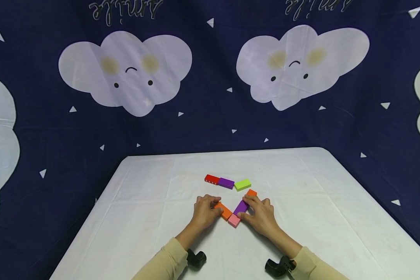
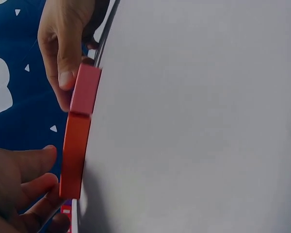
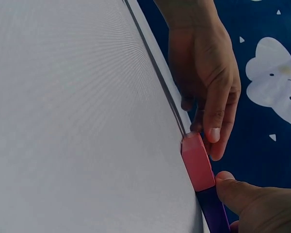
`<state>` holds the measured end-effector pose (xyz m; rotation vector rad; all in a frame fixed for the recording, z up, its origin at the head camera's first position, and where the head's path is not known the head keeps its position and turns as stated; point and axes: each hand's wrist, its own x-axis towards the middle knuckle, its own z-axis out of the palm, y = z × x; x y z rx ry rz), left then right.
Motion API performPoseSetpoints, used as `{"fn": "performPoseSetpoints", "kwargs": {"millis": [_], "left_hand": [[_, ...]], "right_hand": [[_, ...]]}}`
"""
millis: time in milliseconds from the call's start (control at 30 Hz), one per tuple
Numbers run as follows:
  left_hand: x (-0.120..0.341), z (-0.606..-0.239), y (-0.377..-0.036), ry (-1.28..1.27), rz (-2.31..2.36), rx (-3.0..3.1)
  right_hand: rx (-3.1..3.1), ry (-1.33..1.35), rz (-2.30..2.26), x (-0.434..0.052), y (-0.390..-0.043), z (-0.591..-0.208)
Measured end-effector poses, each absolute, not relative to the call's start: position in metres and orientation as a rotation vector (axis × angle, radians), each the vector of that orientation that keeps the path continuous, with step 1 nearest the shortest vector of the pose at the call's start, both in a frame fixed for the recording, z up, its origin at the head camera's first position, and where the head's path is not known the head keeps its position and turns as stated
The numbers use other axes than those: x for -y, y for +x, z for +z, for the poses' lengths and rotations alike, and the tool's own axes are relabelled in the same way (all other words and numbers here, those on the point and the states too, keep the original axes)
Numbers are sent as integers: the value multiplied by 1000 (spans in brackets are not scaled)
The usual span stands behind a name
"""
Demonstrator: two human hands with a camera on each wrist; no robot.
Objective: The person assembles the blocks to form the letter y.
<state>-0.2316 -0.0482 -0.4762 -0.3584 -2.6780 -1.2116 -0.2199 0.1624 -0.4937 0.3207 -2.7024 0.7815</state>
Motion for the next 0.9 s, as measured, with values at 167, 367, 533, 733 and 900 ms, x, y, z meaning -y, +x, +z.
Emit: {"fn": "performPoseSetpoints", "kwargs": {"millis": [167,367,533,733,900], "left_hand": [[49,-469,-236,-310,-1255,2679],[53,-464,-245,-247,-1246,2661],[58,-465,-258,-224,-1225,2615],[63,-463,-274,-190,-1237,2576],[65,-462,-286,-177,-1262,2566]], "right_hand": [[2707,316,789,-163,-220,-494],[2697,325,795,-163,-220,-495],[2695,325,798,-163,-220,-494],[2695,327,796,-163,-220,-493],[2702,323,787,-163,-220,-493]]}}
